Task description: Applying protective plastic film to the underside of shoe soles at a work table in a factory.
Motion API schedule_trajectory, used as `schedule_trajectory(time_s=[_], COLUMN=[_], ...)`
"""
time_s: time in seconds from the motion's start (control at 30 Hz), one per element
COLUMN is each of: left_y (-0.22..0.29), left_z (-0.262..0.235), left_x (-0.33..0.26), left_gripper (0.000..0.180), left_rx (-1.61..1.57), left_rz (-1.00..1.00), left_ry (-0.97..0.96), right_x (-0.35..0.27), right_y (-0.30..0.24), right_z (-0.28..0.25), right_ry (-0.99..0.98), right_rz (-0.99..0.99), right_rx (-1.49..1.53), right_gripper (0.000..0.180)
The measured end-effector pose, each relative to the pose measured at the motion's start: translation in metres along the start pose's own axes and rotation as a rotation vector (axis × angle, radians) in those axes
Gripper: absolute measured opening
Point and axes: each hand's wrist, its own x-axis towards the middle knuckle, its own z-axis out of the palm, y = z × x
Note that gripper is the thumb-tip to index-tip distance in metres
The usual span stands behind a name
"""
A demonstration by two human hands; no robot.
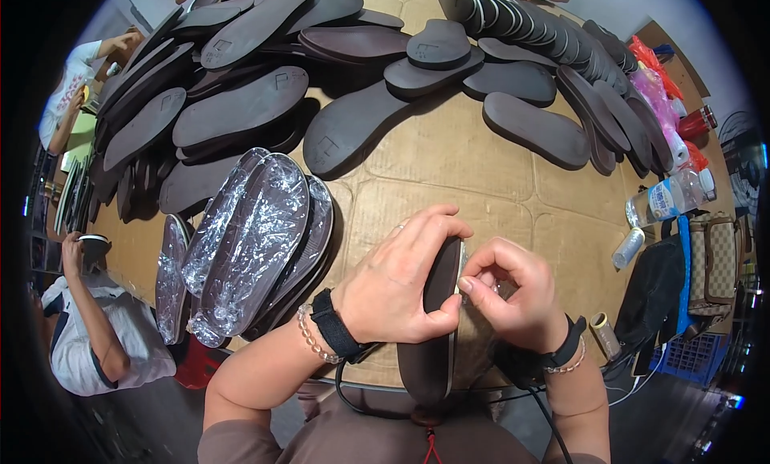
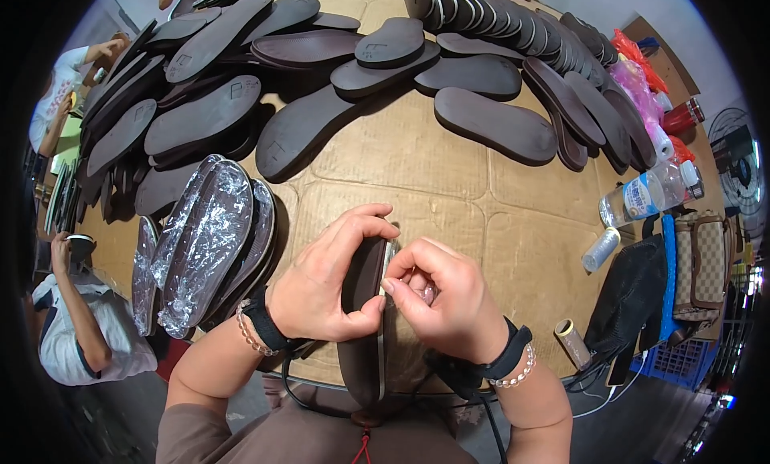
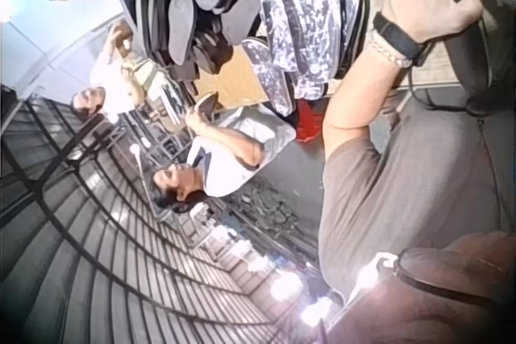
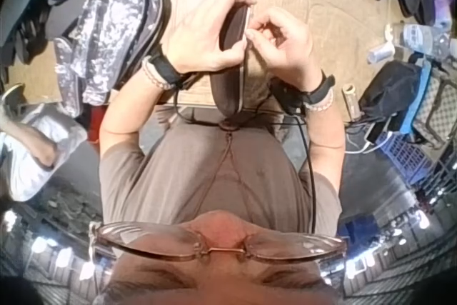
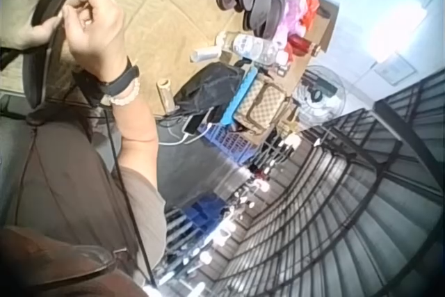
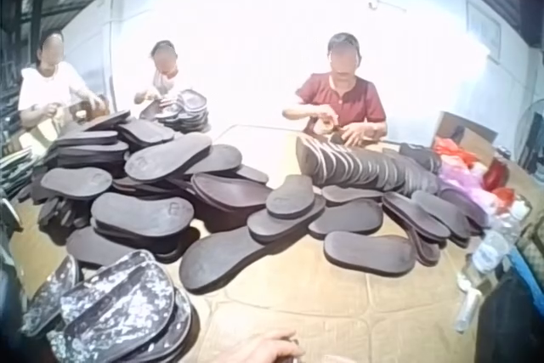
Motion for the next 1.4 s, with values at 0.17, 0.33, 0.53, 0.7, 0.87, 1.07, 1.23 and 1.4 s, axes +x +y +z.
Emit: schedule_trajectory(time_s=[0.17,0.33,0.53,0.7,0.87,1.07,1.23,1.4], left_y=[0.000,0.000,-0.001,0.000,0.001,0.004,0.004,0.002], left_z=[0.002,0.003,0.003,0.001,0.004,0.004,0.005,0.002], left_x=[-0.001,-0.001,0.000,0.000,0.001,-0.003,-0.002,-0.001], left_gripper=[0.065,0.065,0.064,0.065,0.062,0.057,0.038,0.026], left_rx=[-0.001,-0.011,0.003,0.000,-0.016,-0.056,-0.134,-0.149], left_rz=[0.006,-0.005,0.028,-0.005,-0.008,-0.106,-0.135,-0.145], left_ry=[0.007,0.014,0.037,-0.001,0.023,0.027,0.093,0.107], right_x=[0.001,0.004,0.004,0.006,0.005,0.004,0.001,0.001], right_y=[0.005,0.006,0.012,0.012,0.016,0.010,0.008,0.008], right_z=[-0.001,-0.002,0.003,0.009,0.011,0.011,0.012,0.014], right_ry=[-0.042,-0.061,-0.025,0.028,0.038,0.052,0.041,0.019], right_rz=[0.178,0.286,0.289,0.293,0.250,0.154,0.101,0.047], right_rx=[0.198,0.332,0.400,0.498,0.483,0.319,0.220,0.138], right_gripper=[0.009,0.009,0.009,0.010,0.010,0.009,0.007,0.007])
